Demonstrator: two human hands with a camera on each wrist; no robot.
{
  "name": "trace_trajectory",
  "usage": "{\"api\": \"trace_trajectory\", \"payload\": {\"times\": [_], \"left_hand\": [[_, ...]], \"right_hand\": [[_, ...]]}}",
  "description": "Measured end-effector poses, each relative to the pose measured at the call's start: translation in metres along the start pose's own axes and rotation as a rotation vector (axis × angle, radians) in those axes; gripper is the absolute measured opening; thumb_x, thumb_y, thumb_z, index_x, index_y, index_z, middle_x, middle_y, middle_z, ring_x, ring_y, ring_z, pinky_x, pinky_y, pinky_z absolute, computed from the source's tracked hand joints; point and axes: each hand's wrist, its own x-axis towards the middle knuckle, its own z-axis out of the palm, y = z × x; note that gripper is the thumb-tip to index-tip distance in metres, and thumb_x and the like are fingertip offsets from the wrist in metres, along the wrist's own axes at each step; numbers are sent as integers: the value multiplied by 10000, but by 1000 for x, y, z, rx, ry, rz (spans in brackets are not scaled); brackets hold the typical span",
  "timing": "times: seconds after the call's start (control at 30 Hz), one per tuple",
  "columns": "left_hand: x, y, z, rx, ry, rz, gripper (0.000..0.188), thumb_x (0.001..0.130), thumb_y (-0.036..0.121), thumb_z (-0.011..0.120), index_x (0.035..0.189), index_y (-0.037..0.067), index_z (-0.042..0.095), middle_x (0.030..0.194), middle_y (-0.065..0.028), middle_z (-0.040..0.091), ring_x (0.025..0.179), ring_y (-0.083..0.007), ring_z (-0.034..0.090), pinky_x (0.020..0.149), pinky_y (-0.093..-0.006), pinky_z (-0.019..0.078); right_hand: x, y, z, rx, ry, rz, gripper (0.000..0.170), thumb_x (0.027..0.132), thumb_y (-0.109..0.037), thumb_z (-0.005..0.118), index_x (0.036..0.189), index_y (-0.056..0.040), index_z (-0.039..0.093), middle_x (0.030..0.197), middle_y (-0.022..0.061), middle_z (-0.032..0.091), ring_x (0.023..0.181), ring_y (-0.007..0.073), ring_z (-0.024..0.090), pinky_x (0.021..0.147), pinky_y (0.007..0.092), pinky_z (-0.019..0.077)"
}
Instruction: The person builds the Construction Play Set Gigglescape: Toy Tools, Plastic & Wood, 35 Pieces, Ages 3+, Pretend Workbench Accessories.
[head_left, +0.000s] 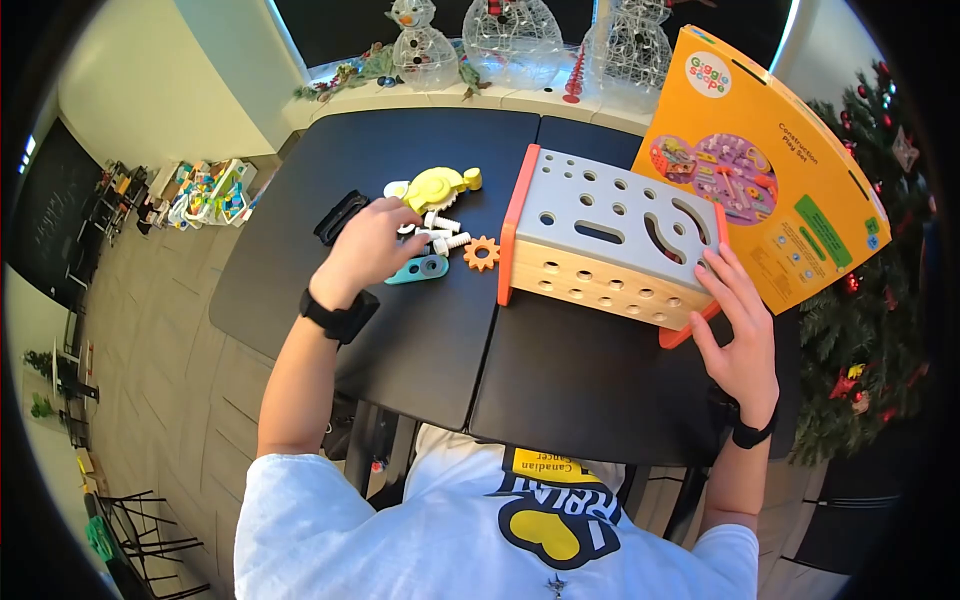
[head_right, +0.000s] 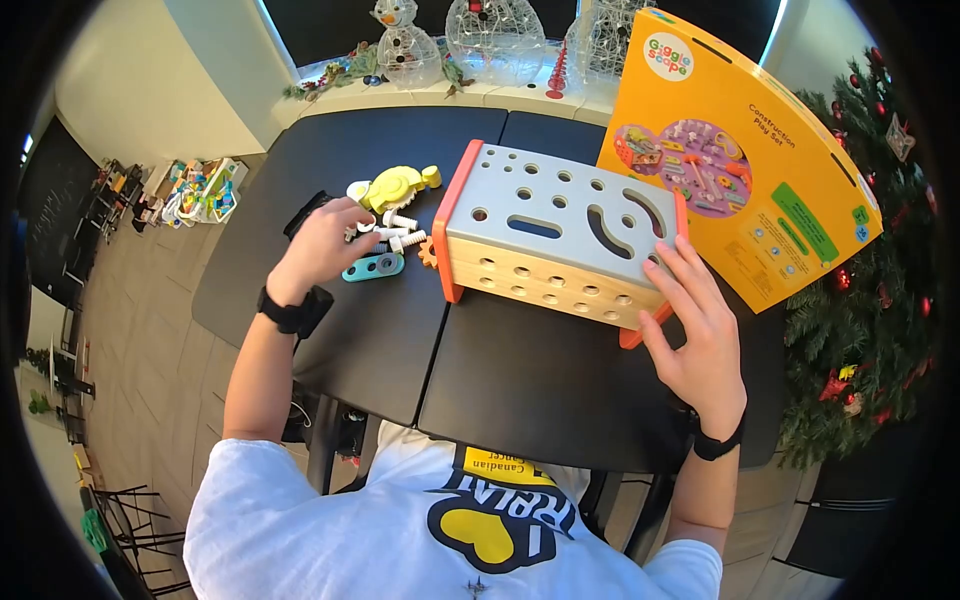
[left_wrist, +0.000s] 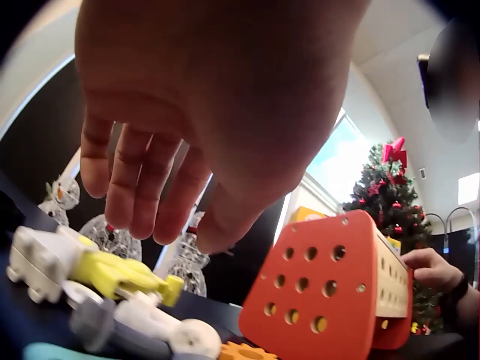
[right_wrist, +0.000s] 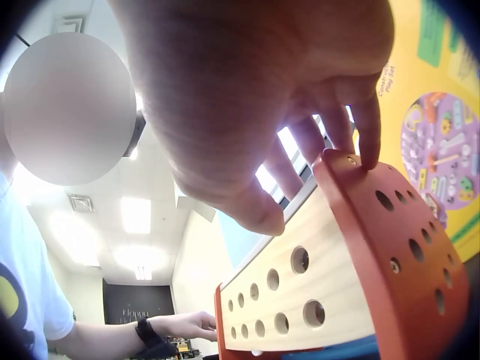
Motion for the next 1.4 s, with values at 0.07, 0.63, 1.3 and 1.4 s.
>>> {"api": "trace_trajectory", "payload": {"times": [0.07,0.63,1.3,1.4], "left_hand": [[6,7,14,66,-39,-6,314,874,259,794,1069,14,767,1062,-147,704,940,-347,702,838,-435,571],[33,56,-18,-159,44,-19,303,764,-16,748,1061,-33,688,941,-150,736,849,-242,742,759,-359,593],[143,258,-15,-339,-205,645,253,811,172,827,983,-6,778,844,-137,708,732,-265,698,691,-368,545],[148,265,-3,-303,-208,672,229,800,166,830,943,-5,775,800,-159,687,729,-300,692,714,-395,544]], "right_hand": [[-1,1,-4,32,-7,-7,479,829,-21,765,1301,-21,691,1462,169,619,1451,385,507,1139,467,473],[-2,20,-16,189,29,80,510,836,-90,790,1326,-18,667,1460,196,609,1379,384,567,1135,429,467],[0,39,-15,292,41,34,509,843,-109,823,1317,16,689,1406,216,654,1366,371,586,1135,435,482],[0,41,-15,295,45,24,519,840,-121,829,1321,13,689,1403,218,655,1365,375,586,1134,439,483]]}}
